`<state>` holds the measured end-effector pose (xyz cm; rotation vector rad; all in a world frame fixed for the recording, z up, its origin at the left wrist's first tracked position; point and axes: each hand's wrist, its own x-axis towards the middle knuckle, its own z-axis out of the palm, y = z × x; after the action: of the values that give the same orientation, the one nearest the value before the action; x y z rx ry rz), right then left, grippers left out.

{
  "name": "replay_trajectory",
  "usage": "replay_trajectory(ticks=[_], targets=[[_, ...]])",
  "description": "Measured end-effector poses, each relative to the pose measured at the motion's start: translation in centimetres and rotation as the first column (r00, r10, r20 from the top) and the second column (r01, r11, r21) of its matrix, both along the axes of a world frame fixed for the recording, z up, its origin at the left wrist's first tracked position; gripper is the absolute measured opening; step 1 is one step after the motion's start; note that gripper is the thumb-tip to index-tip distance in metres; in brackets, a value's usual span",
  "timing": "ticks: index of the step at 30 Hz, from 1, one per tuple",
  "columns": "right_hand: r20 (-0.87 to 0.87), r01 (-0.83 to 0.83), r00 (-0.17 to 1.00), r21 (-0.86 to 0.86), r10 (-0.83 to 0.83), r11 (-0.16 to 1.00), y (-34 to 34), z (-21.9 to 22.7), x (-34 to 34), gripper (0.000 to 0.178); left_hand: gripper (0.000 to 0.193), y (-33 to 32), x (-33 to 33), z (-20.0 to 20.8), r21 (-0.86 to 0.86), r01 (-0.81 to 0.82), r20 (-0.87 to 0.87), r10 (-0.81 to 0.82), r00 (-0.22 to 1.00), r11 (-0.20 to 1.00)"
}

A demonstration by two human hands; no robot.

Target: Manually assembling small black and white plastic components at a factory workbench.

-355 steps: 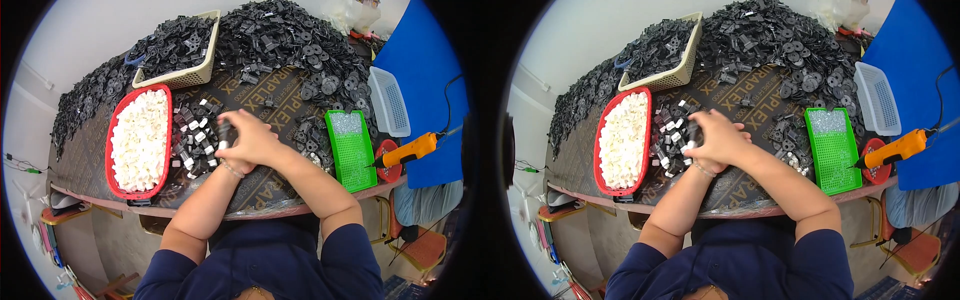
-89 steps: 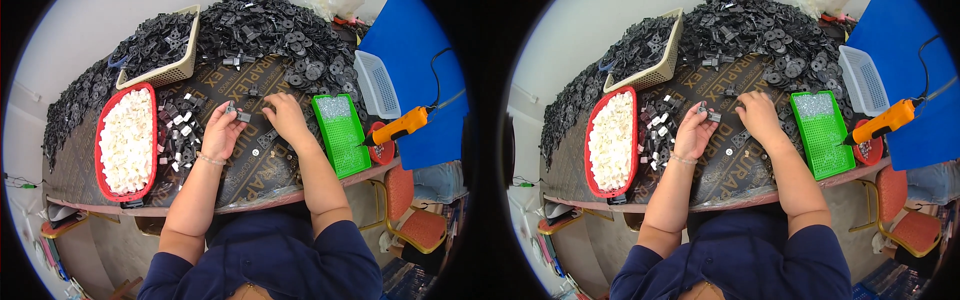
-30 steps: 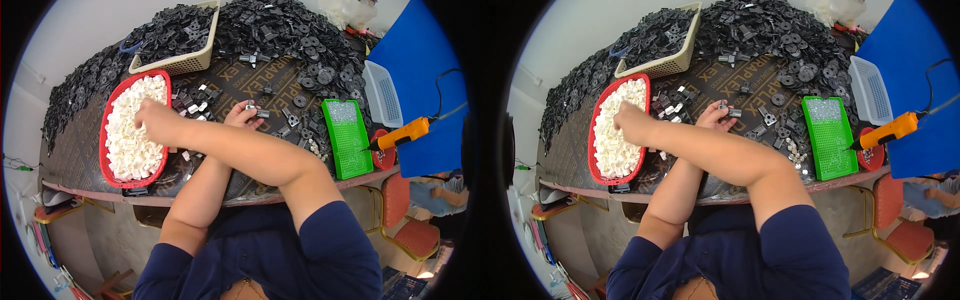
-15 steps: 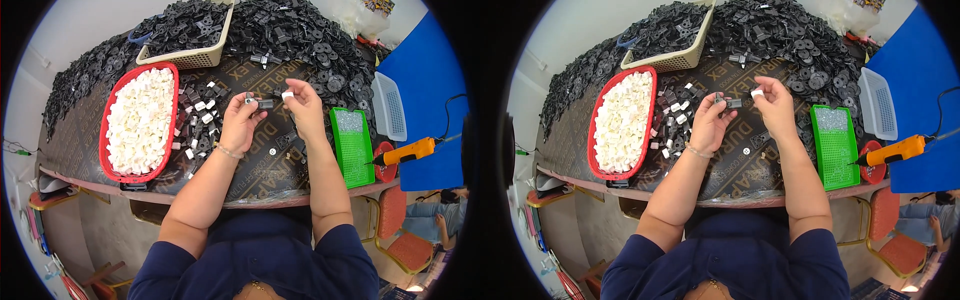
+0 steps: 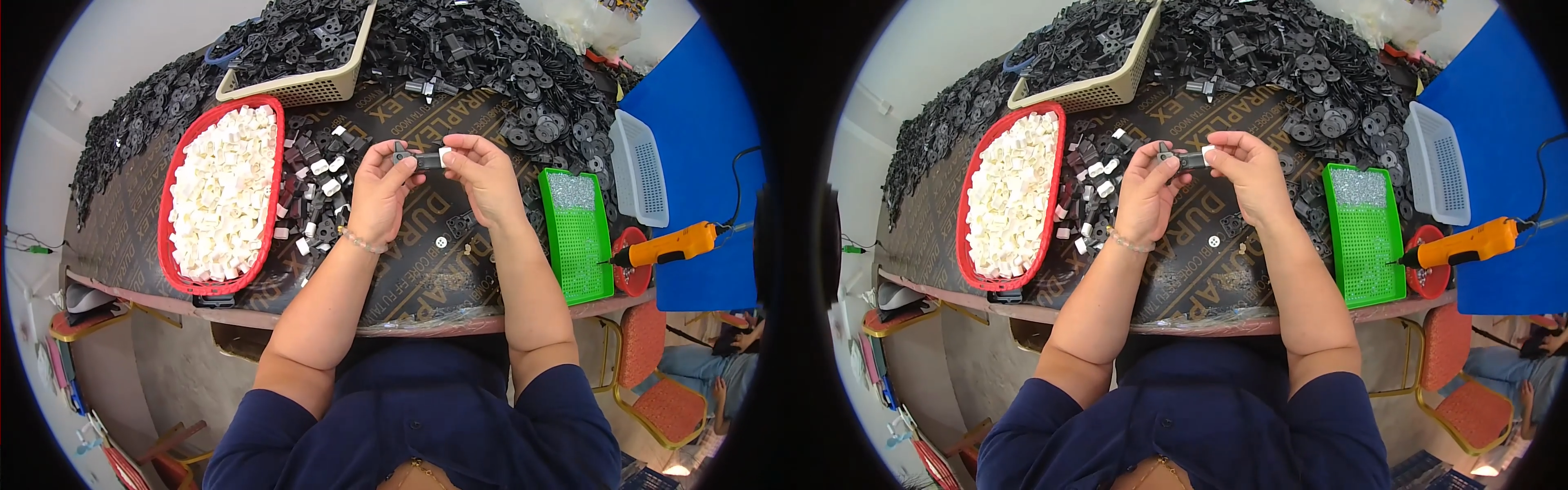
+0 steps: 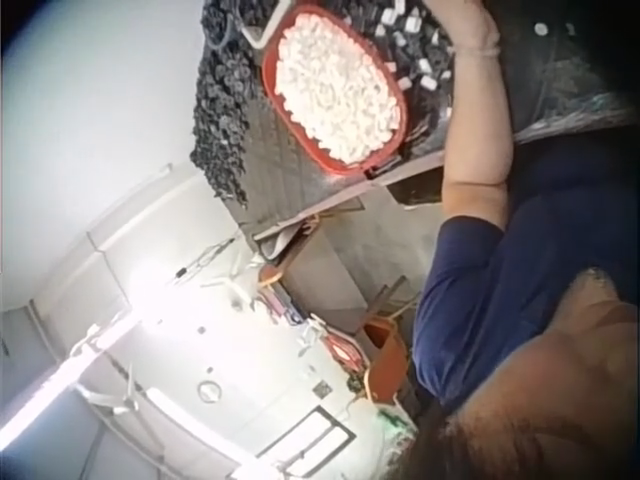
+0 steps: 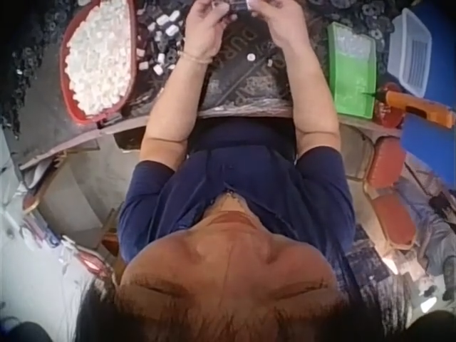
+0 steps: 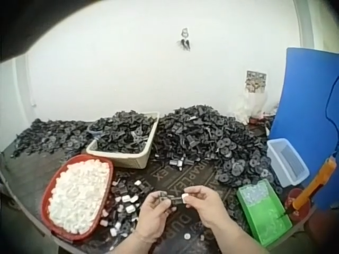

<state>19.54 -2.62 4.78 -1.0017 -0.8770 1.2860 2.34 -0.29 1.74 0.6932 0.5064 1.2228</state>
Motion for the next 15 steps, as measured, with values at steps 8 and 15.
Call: replay_trajectory(ticks=[8,15], targets=[[-0.008,-0.049,0.999,-0.005,0.049,0.999,-0.01,0.20,0.01,0.020,0.026,-0.11,0.15,-0.24,-0.006,-0.008,0.065,0.009,0.998,1.000],[0.066,-0.104,0.993,0.011,0.103,0.995,0.24,-0.28,0.98,0.020,0.027,-0.37,0.48,0.18,0.157,-0.051,-0.080,0.064,0.995,0.986]])
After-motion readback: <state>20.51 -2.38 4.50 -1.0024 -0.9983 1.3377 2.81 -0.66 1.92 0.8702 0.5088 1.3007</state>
